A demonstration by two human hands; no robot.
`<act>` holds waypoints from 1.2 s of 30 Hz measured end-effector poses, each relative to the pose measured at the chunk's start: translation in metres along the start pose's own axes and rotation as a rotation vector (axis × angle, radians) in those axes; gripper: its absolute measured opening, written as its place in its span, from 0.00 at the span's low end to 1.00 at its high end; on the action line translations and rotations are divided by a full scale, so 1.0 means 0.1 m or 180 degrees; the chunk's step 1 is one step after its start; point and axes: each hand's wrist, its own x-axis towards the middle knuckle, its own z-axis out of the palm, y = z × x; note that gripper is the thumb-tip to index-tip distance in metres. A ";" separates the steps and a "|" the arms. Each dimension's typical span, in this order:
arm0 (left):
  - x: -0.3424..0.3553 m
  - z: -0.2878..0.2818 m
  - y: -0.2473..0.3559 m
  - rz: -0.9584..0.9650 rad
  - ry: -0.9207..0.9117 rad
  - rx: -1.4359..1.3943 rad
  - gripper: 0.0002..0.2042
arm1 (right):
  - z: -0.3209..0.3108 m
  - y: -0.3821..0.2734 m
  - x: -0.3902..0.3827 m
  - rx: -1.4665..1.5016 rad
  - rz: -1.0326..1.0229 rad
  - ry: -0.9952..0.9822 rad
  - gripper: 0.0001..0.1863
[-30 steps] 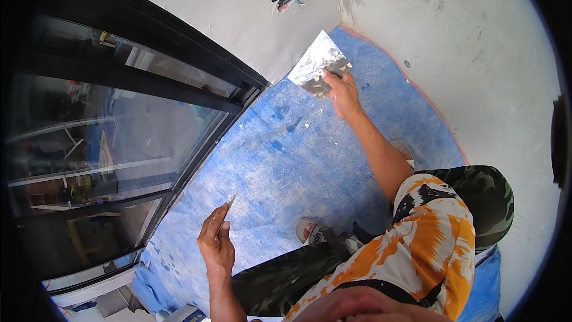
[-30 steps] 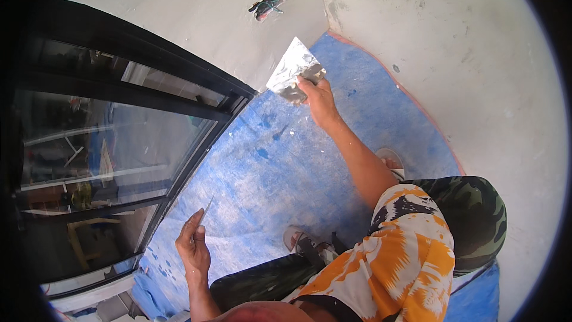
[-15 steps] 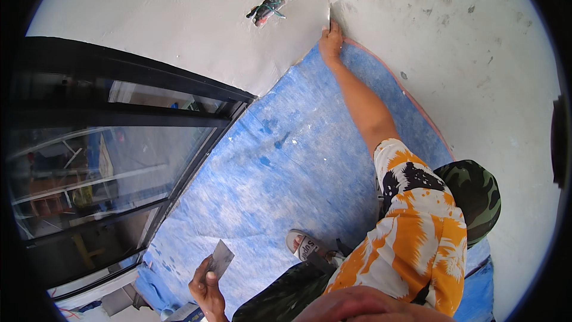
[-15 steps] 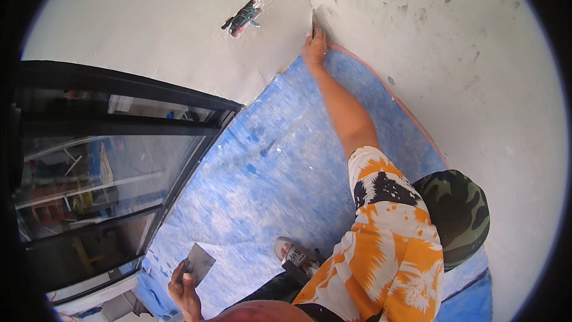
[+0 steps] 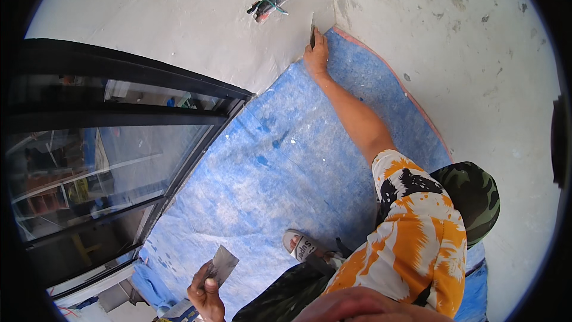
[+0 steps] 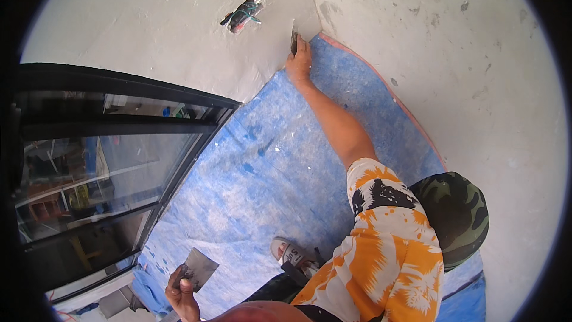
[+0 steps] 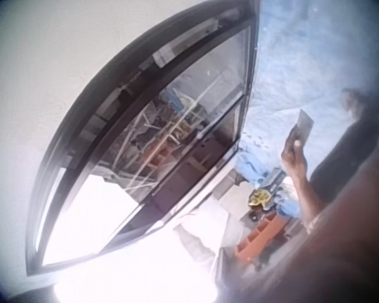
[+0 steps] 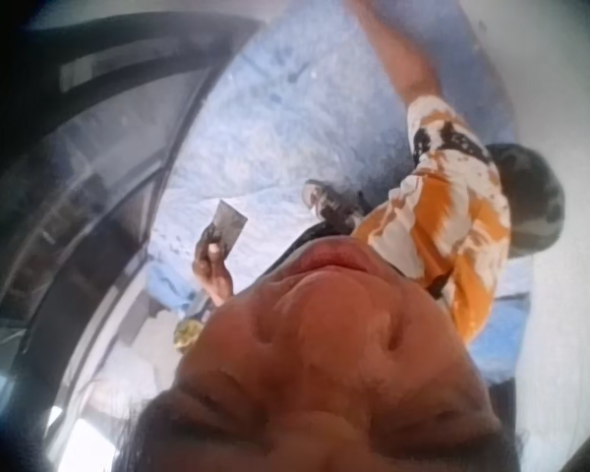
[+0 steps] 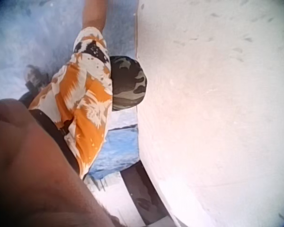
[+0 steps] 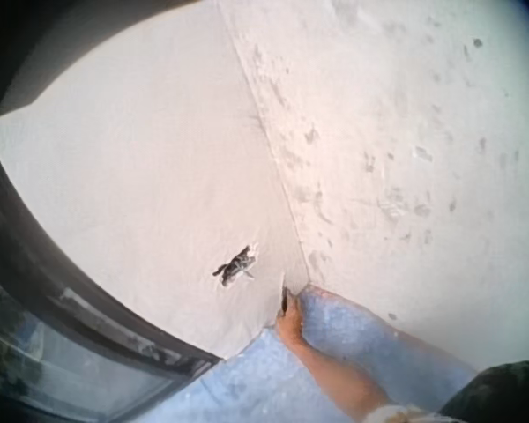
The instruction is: The person applies plaster to a wall using a trowel and a smaller scraper. They repeatedly scoop plaster from a board and smooth it onto the wall surface near a window frame.
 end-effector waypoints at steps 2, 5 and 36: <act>0.02 0.01 0.02 0.0077 0.0067 0.0085 0.23 | -0.11 0.01 -0.13 0.0565 0.0188 0.0088 0.23; 0.05 0.00 0.04 0.0075 0.0078 0.0156 0.22 | -0.26 0.12 -0.02 0.0845 0.0405 0.0534 0.19; -0.03 0.02 0.13 -0.0071 0.0184 0.0102 0.23 | 0.09 0.29 0.39 0.0046 0.0168 0.0741 0.24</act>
